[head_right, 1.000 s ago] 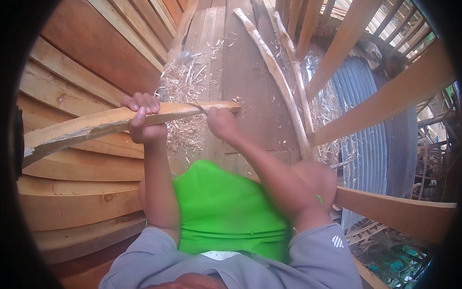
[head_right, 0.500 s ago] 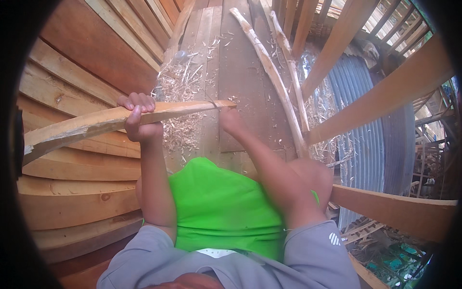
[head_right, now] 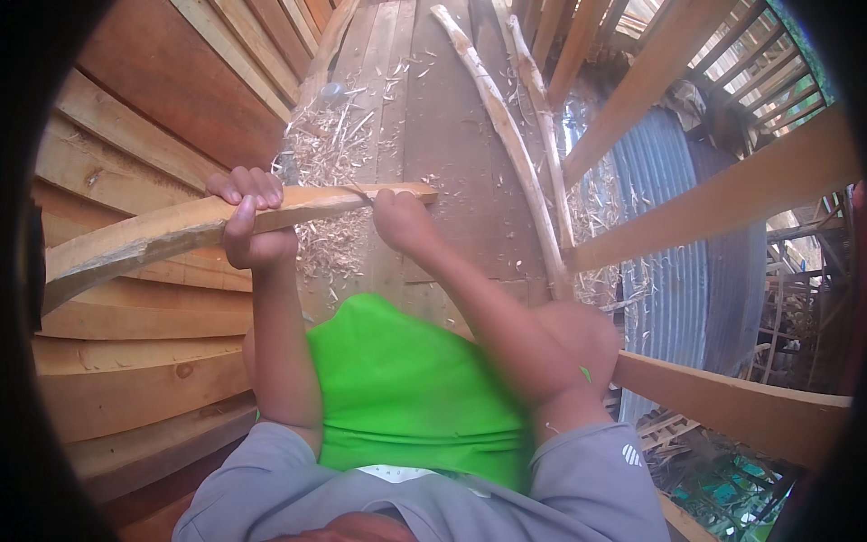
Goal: The person holds a long piece of wood and uses a knife to shave off thin strips of wood, creating wood shavings. The person continues to carve the wood, occasionally adjusting their grip and the position of the wood.
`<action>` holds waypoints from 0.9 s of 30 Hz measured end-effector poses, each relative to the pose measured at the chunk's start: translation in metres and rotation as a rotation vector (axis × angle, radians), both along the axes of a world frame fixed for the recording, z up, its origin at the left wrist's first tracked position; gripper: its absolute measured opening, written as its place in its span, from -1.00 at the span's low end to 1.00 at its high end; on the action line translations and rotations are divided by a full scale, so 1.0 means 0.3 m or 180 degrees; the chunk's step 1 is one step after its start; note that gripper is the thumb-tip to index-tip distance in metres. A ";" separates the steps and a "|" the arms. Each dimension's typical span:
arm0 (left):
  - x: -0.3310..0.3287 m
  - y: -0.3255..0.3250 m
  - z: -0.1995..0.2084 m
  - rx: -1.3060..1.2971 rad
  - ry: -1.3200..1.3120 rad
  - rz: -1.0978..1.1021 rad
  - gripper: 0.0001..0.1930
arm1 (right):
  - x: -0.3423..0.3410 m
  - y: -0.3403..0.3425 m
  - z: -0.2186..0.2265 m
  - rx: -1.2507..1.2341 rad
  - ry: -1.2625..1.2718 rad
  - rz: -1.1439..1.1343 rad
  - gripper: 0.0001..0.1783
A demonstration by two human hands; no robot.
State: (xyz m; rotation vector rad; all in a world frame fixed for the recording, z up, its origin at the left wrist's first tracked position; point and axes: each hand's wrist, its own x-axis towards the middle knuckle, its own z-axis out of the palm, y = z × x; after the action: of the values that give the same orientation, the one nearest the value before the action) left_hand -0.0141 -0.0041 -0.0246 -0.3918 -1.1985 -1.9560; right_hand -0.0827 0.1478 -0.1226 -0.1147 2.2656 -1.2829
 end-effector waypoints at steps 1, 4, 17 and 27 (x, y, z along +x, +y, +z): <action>0.001 -0.007 0.001 -0.0024 -0.0004 0.0033 -0.80 | 0.016 -0.011 0.017 0.0081 0.0161 -0.0016 -0.32; -0.006 -0.009 0.005 0.0179 -0.0017 0.0137 -0.74 | 0.045 -0.022 0.081 0.0153 0.0292 -0.0092 -0.32; 0.000 -0.002 0.002 0.0108 -0.0026 0.0235 -0.80 | -0.010 0.048 -0.108 0.0291 0.0475 -0.0062 -0.34; -0.009 0.002 0.021 0.0053 -0.0007 0.0180 -0.80 | -0.072 0.058 -0.151 0.0282 -0.0566 -0.0367 -0.33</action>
State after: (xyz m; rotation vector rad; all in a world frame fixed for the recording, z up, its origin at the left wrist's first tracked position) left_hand -0.0169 -0.0035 -0.0182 -0.3438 -1.1815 -1.9173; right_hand -0.1042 0.1653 -0.1679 0.1580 2.1978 -1.1966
